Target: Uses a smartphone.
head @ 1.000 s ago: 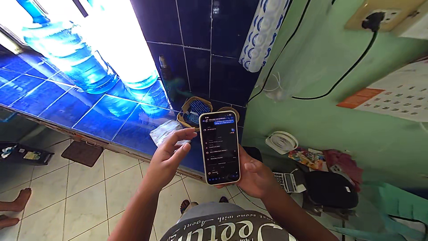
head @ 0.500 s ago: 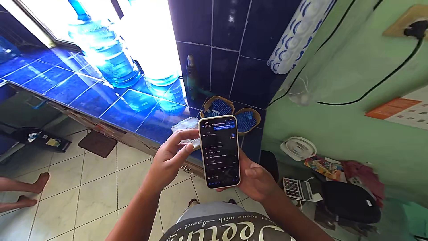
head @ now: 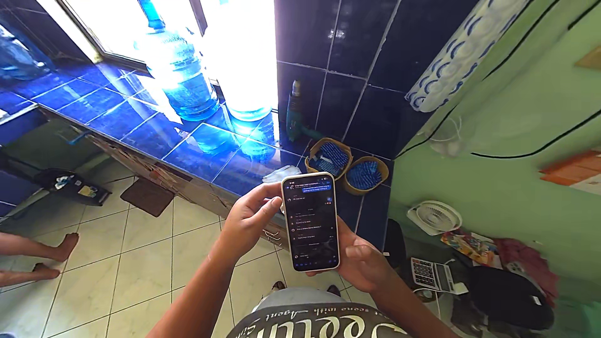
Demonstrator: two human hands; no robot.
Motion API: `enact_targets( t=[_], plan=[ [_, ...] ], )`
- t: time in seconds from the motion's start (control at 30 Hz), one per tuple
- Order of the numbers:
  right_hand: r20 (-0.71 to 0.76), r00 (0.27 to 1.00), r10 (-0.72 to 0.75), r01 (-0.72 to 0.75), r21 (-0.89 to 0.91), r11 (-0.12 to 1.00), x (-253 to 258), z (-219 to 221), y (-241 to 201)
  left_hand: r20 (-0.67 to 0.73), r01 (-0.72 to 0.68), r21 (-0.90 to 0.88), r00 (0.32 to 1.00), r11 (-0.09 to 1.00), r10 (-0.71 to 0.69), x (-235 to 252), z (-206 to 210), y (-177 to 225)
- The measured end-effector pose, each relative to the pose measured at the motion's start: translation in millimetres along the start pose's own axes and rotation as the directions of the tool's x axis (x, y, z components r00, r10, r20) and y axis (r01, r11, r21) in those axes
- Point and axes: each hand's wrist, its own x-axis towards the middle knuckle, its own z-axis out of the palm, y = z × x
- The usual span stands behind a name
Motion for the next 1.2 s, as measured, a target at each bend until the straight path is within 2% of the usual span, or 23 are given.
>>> enact_targets(
  t=[0.2, 0.43, 0.8, 1.2],
  plan=[
    [-0.025, 1.000, -0.004, 0.004, 0.005, 1.000, -5, 3, 3, -0.006, 0.018, -0.028, 1.000, 0.999, -0.018, 1, 2, -1],
    [-0.097, 0.995, 0.013, -0.015, -0.023, 1.000, -21, 3, -7, -0.021, 0.073, -0.069, 0.997, 0.995, -0.075, 11, 24, -2],
    [-0.172, 0.985, -0.003, 0.003, -0.002, 1.000, -67, -15, -40, 0.000, 0.137, -0.078, 0.990, 0.987, -0.138, 36, 84, -10],
    [-0.209, 0.978, 0.000, 0.011, 0.052, 0.999, -118, -54, -86, 0.034, 0.176, -0.041, 0.984, 0.984, -0.174, 66, 158, -20]
  ],
)
